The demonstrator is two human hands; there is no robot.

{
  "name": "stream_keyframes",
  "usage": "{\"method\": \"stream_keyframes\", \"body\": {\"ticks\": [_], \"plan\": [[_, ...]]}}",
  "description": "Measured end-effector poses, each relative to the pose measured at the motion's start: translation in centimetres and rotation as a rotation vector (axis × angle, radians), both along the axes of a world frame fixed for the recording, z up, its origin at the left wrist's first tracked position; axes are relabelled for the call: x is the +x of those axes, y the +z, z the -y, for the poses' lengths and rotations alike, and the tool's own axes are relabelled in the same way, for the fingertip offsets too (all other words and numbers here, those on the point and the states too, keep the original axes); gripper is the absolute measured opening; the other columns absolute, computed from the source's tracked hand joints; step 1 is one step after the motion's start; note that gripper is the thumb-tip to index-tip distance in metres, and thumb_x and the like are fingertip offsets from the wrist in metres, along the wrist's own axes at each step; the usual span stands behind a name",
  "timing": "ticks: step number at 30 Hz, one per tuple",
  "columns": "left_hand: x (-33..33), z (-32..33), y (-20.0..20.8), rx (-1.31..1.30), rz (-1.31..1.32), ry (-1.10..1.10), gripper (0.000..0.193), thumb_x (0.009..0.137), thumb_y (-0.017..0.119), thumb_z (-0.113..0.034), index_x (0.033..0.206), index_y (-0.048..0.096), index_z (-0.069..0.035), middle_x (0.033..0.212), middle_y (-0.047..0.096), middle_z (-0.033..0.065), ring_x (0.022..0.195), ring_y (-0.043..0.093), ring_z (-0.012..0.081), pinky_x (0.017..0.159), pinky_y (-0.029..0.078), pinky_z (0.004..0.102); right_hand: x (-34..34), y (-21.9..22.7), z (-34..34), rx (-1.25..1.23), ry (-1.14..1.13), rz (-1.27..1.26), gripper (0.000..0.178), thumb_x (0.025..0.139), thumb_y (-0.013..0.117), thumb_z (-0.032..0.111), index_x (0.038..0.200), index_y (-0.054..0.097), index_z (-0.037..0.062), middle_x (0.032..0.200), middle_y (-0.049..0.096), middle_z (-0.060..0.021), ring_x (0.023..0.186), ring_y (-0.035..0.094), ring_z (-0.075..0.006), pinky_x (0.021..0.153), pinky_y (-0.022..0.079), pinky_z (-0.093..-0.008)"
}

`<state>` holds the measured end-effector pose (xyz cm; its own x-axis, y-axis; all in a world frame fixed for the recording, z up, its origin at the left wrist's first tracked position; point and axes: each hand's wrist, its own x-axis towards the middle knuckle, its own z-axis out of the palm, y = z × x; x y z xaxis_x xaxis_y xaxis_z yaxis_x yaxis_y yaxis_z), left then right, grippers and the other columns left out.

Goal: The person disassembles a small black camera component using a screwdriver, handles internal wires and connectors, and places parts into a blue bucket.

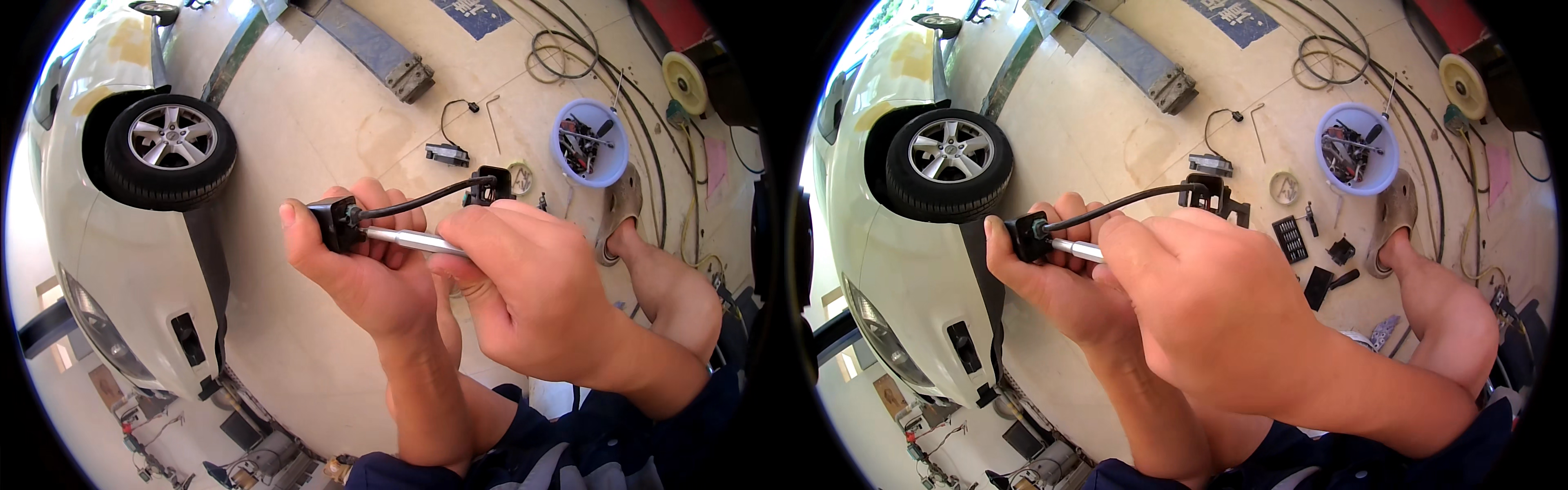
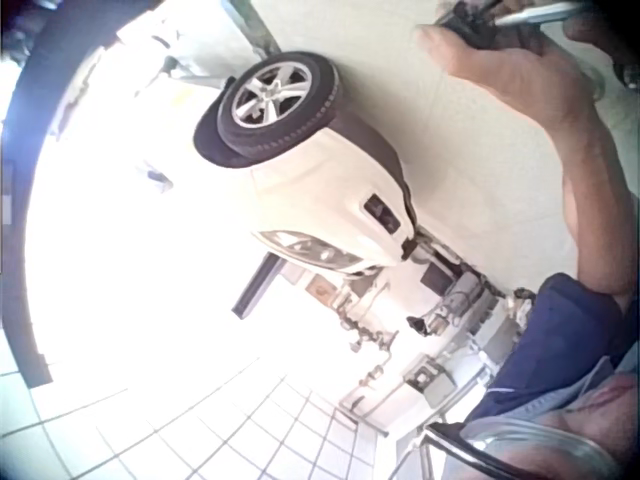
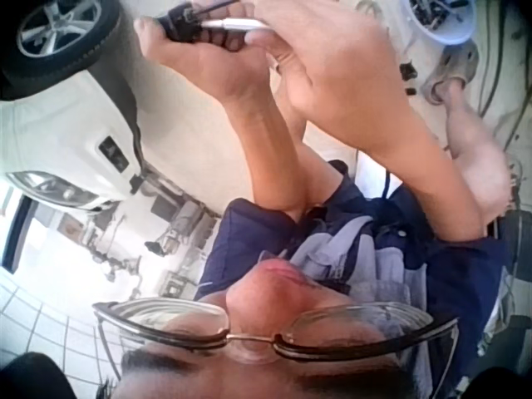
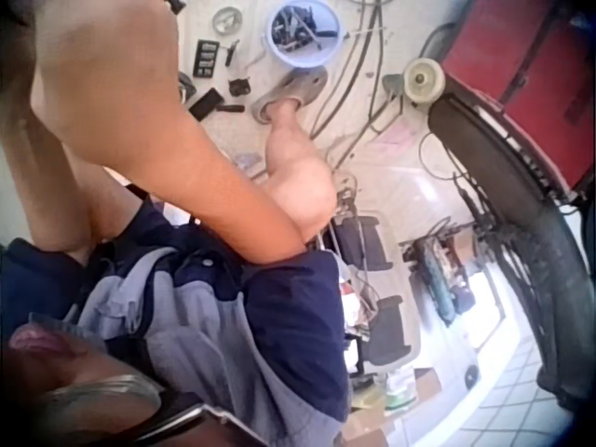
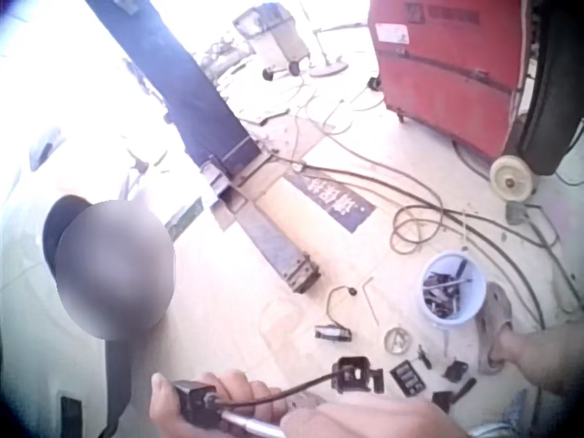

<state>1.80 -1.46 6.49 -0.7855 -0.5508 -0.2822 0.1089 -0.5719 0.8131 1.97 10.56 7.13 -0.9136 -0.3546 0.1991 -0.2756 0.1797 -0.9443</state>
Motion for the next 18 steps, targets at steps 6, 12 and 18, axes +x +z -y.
{"method": "stream_keyframes", "body": {"ticks": [6, 12, 18], "plan": [[0.8, 2.0, 0.0, -0.063, -0.162, -0.221, 0.054, 0.094, 0.038, -0.052, 0.058, 0.028, -0.013, 0.049, 0.028, -0.0016, 0.044, 0.02, 0.0085, 0.042, 0.016, 0.0266, -1.6, 0.9, -0.9, -0.278, 0.38, 0.854, 0.028, 0.098, 0.053, 0.023, 0.088, 0.06, -0.0023, 0.056, 0.043, 0.0019, 0.046, 0.034, -0.0082, 0.042, 0.029, -0.0262], [0.7, 3.0, -0.7, -0.076, -0.245, -0.368, 0.056, 0.094, 0.037, -0.054, 0.059, 0.029, -0.011, 0.05, 0.027, -0.0007, 0.046, 0.017, 0.0102, 0.044, 0.017, 0.0294, -2.2, 0.5, -1.7, -0.705, 0.618, 1.652, 0.038, 0.102, 0.044, 0.028, 0.082, 0.057, -0.0014, 0.053, 0.028, 0.0076, 0.044, 0.019, -0.0036, 0.04, 0.017, -0.0219], [1.0, 3.2, -0.6, -0.105, -0.246, -0.407, 0.055, 0.094, 0.038, -0.054, 0.06, 0.028, -0.012, 0.052, 0.025, -0.0014, 0.047, 0.016, 0.0103, 0.045, 0.016, 0.0293, -1.6, 1.0, -1.2, -0.63, 0.54, 1.536, 0.031, 0.1, 0.048, 0.023, 0.079, 0.055, 0.0015, 0.053, 0.032, 0.0068, 0.043, 0.023, -0.0042, 0.039, 0.019, -0.0233]]}}
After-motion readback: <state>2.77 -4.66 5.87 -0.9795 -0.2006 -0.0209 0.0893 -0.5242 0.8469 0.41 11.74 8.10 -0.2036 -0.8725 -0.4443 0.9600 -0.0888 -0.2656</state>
